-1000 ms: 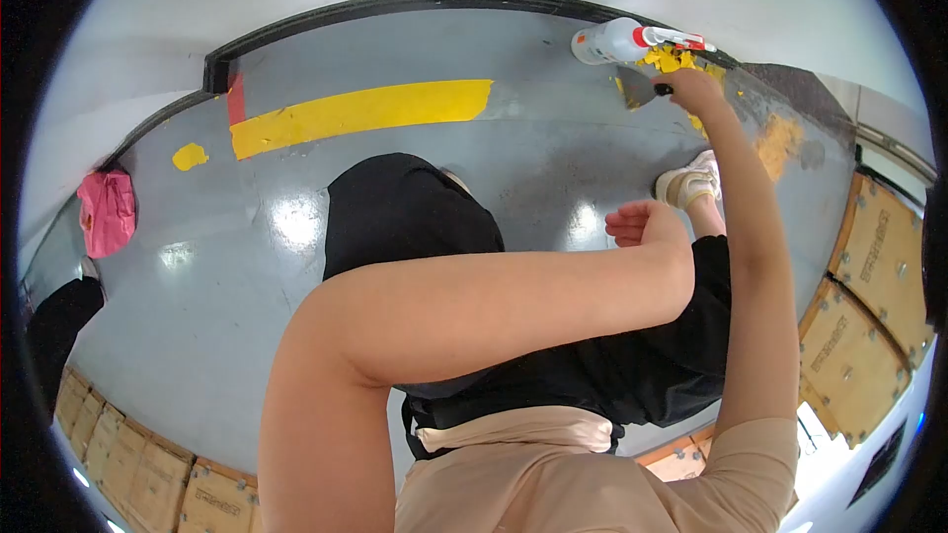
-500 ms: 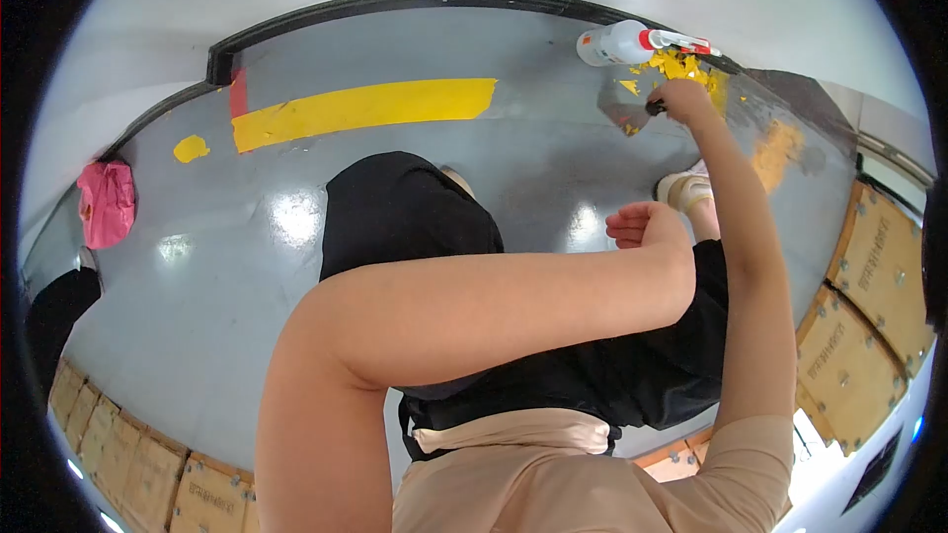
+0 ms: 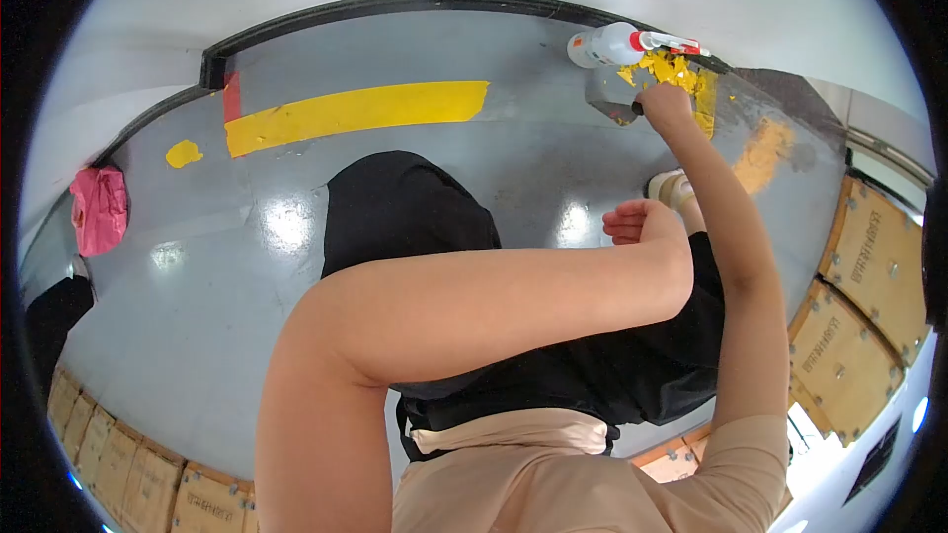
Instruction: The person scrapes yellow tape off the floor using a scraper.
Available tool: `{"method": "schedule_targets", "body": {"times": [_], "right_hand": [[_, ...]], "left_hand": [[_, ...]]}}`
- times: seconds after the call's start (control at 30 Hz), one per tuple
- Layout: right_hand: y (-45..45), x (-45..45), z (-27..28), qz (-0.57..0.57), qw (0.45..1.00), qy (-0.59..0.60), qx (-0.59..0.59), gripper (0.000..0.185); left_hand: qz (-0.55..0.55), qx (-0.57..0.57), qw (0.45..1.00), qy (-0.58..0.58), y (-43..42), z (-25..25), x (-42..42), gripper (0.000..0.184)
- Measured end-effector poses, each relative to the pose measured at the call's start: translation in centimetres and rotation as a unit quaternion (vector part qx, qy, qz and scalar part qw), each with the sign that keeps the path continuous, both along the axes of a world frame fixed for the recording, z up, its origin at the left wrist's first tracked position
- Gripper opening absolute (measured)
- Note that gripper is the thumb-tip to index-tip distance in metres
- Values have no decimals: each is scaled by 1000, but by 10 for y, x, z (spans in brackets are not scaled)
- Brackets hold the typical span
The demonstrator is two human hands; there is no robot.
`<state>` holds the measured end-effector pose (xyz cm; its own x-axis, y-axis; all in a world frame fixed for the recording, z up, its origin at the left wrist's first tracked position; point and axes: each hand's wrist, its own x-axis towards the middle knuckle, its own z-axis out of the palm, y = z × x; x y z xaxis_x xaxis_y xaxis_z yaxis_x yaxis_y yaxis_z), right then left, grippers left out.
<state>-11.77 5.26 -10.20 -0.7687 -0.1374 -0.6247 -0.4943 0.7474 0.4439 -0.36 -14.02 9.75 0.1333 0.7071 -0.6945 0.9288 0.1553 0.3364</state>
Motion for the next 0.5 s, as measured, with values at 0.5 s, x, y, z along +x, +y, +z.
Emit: {"method": "schedule_targets", "body": {"times": [0.5], "right_hand": [[-24,18,29,-197,969,84,-123,30]], "left_hand": [[75,5,997,-5,-8,4,-17,38]]}}
